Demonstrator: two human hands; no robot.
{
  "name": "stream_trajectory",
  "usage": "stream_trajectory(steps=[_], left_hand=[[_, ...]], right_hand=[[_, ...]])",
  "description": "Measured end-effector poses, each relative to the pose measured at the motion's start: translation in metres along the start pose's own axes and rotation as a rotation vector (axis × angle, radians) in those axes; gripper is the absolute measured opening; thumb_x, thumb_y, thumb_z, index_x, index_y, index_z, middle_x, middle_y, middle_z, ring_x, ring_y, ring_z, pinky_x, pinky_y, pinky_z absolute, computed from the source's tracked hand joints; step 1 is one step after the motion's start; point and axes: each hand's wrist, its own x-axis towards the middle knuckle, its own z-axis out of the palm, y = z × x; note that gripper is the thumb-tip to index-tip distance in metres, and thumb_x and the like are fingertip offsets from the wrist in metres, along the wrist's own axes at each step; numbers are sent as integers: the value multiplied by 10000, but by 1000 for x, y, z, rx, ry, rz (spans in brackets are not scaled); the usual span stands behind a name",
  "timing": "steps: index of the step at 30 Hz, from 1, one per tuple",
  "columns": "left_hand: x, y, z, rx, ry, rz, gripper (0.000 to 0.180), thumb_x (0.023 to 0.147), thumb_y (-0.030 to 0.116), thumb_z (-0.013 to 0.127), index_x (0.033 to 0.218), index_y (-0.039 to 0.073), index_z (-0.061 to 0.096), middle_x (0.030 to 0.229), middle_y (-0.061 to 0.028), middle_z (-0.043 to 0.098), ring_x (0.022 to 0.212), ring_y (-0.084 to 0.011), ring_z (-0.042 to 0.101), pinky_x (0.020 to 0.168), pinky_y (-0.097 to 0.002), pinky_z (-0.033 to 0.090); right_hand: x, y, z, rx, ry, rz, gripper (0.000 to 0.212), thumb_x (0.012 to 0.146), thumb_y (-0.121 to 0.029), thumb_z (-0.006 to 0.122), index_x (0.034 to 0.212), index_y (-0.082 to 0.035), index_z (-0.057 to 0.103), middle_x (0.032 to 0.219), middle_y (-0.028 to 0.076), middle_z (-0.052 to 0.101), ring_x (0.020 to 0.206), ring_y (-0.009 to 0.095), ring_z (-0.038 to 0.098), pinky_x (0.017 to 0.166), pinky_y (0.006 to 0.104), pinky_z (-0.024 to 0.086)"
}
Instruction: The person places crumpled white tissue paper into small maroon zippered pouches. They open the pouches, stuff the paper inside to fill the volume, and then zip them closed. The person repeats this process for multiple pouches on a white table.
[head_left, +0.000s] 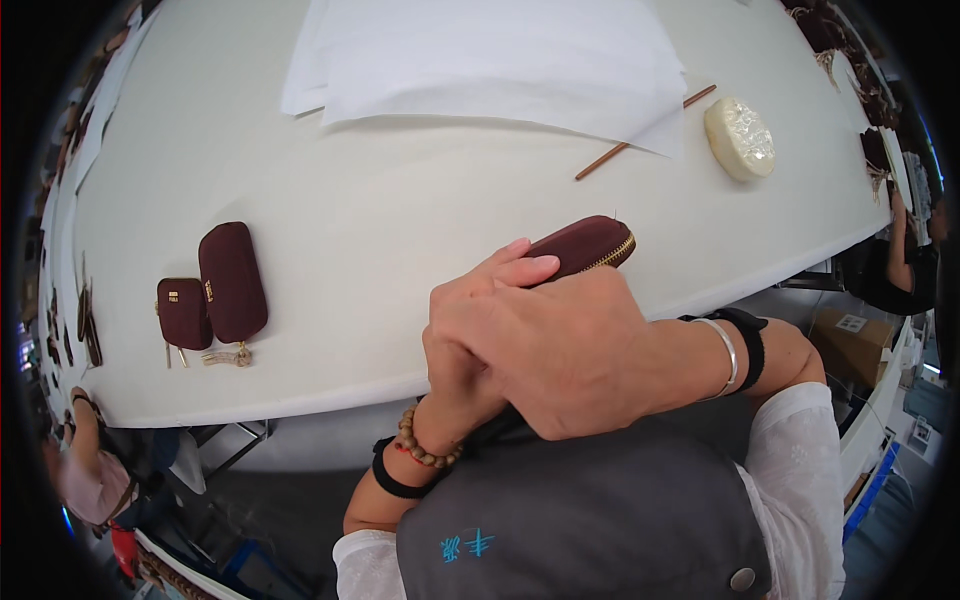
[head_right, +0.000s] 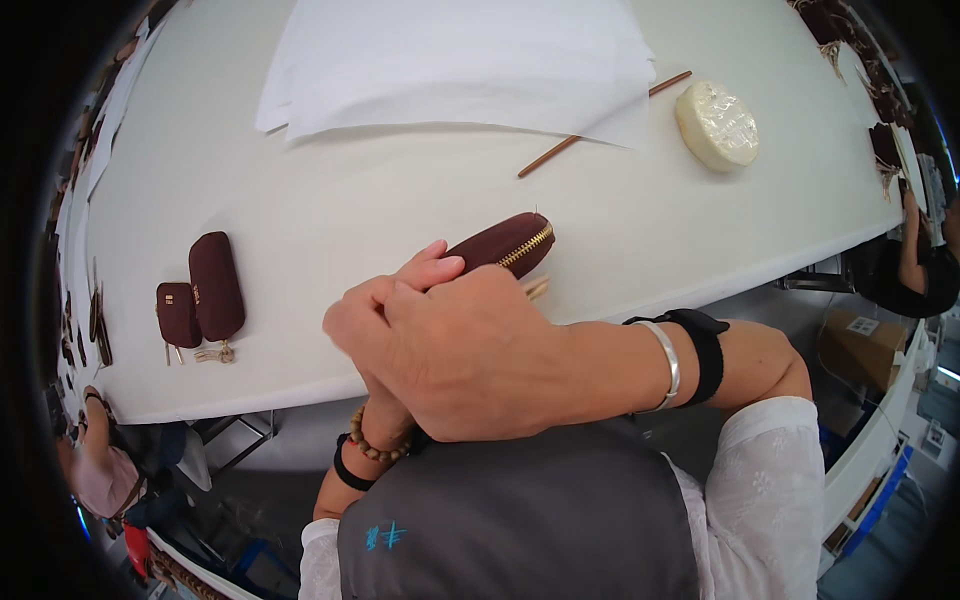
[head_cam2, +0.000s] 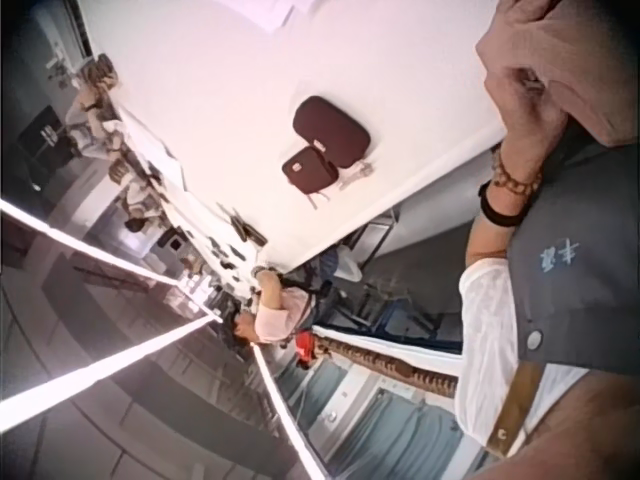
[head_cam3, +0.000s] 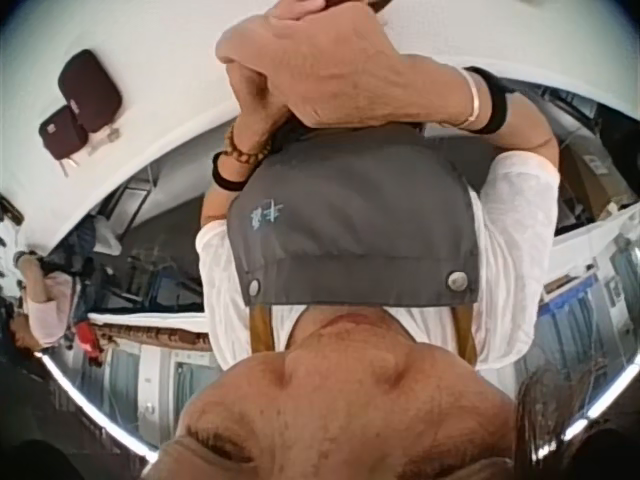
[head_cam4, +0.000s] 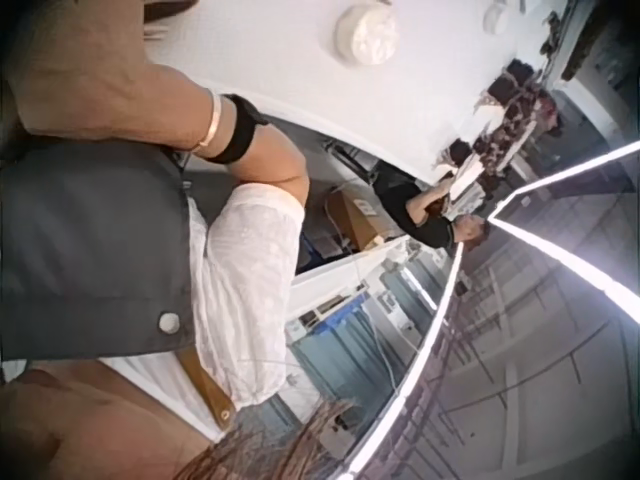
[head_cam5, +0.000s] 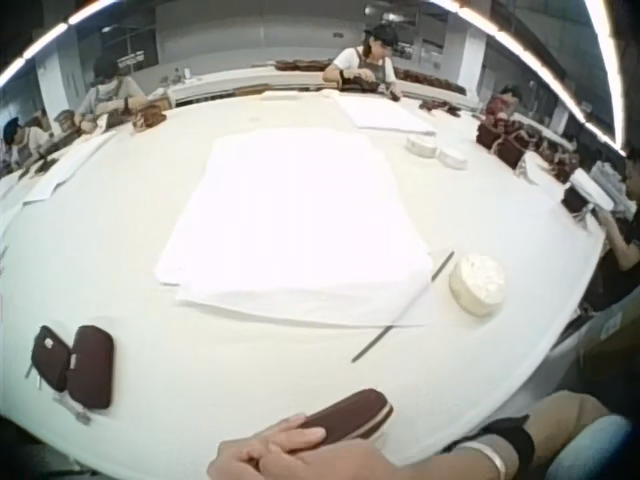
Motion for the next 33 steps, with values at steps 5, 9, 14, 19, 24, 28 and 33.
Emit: stream_trajectory(steps=[5, 9, 14, 19, 24, 28, 33], left_hand=[[-6, -5, 0, -233, 170, 40, 418, 749, 16, 755, 1071, 45, 490, 1187, -222, 574, 1052, -313, 603, 876, -372, 517], [7, 0, -12, -19, 53, 124, 457, 727, 9, 760, 1107, 80, 517, 1176, -220, 579, 1023, -304, 615, 825, -357, 538], [22, 24, -22, 205, -42, 120, 379, 719, -10, 745, 1049, 61, 572, 1151, -203, 587, 981, -291, 626, 762, -335, 557], [18, 26, -16, 228, -13, 95, 387, 703, 1, 760, 1045, 45, 584, 1151, -197, 590, 970, -287, 630, 748, -320, 553], [27, 42, -38, 333, 17, 219, 430, 702, 4, 772, 1085, 45, 580, 1162, -204, 592, 976, -306, 634, 792, -341, 538], [36, 54, -34, 390, 14, 173, 510, 645, -37, 758, 1112, 38, 567, 1073, -160, 655, 961, -301, 655, 816, -371, 525], [31, 42, -16, 680, -25, 232, 470, 597, -58, 740, 1031, 57, 600, 1003, -79, 685, 929, -272, 663, 780, -353, 520]], right_hand=[[-4, 9, -13, 210, 80, 104, 242, 843, -19, 438, 1084, -13, 458, 666, 51, 564, 522, 131, 504, 498, 270, 388], [-6, 13, -28, 754, 119, 293, 218, 888, -50, 408, 1103, -16, 419, 601, 5, 505, 538, 54, 437, 493, 215, 327], [-3, 13, -28, 1010, 152, 333, 170, 895, -59, 416, 1063, -32, 412, 623, 4, 501, 547, 50, 432, 506, 199, 311], [0, 7, -10, 977, 263, 229, 140, 915, -71, 423, 1051, -49, 395, 653, 9, 519, 560, 42, 443, 479, 189, 279], [-1, 4, -19, 1106, 187, 207, 148, 940, -94, 433, 1069, -41, 386, 688, 23, 541, 564, 35, 420, 497, 198, 298], [-4, 27, -12, 1047, 139, 154, 141, 944, -96, 433, 1064, -32, 396, 689, 18, 524, 562, 32, 384, 492, 199, 282], [-11, 22, -12, 903, 123, 81, 130, 944, -85, 441, 1055, -27, 405, 667, -7, 471, 556, 36, 354, 493, 205, 279]])
